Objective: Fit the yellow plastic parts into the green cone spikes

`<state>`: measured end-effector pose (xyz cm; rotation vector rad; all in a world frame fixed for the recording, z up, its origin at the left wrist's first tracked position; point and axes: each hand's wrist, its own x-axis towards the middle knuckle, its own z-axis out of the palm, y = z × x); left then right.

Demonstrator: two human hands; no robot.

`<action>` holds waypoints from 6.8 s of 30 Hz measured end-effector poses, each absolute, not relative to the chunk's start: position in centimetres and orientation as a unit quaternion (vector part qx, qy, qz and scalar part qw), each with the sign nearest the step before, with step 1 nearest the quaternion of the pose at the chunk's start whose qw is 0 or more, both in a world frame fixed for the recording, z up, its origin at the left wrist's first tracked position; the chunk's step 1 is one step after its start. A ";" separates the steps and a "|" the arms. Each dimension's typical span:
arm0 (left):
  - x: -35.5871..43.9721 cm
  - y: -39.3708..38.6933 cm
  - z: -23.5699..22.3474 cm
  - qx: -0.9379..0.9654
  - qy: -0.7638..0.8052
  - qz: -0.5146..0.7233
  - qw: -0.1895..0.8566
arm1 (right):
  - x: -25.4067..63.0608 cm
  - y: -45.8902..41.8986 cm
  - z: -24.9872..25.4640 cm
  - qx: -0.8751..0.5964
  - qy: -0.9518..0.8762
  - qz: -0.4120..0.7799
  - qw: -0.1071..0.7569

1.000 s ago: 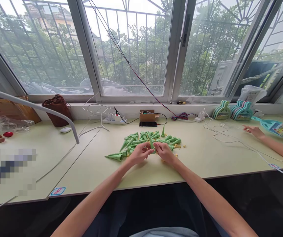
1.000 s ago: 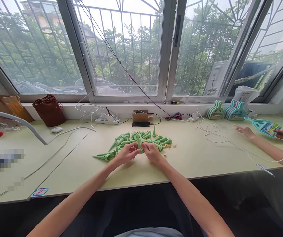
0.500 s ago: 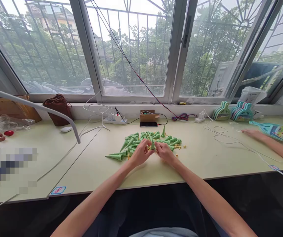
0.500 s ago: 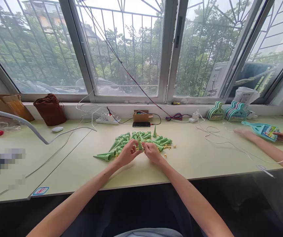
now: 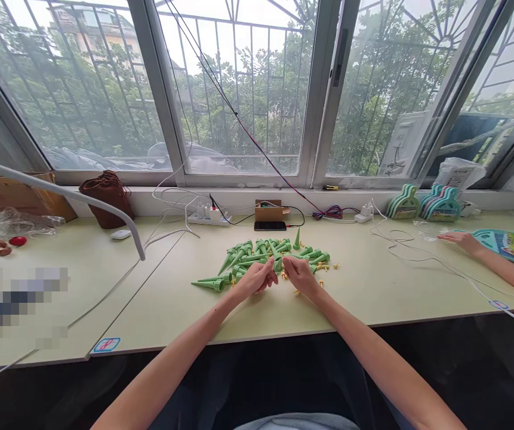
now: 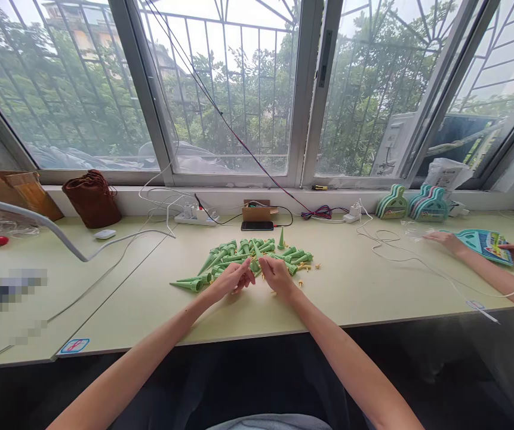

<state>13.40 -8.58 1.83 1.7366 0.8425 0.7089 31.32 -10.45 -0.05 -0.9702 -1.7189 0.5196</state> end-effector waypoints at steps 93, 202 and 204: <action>12.5 -8.8 0.7 0.901 0.192 0.387 0.039 | 31.2 -10.1 -0.5 -0.379 -0.656 0.441 0.481; 13.6 -9.4 2.6 0.708 0.344 0.195 0.585 | 31.7 -10.8 -0.1 -0.401 -0.742 0.161 0.513; 13.5 -9.3 2.5 0.697 0.332 0.202 0.602 | 31.7 -10.8 -0.1 -0.397 -0.743 0.157 0.516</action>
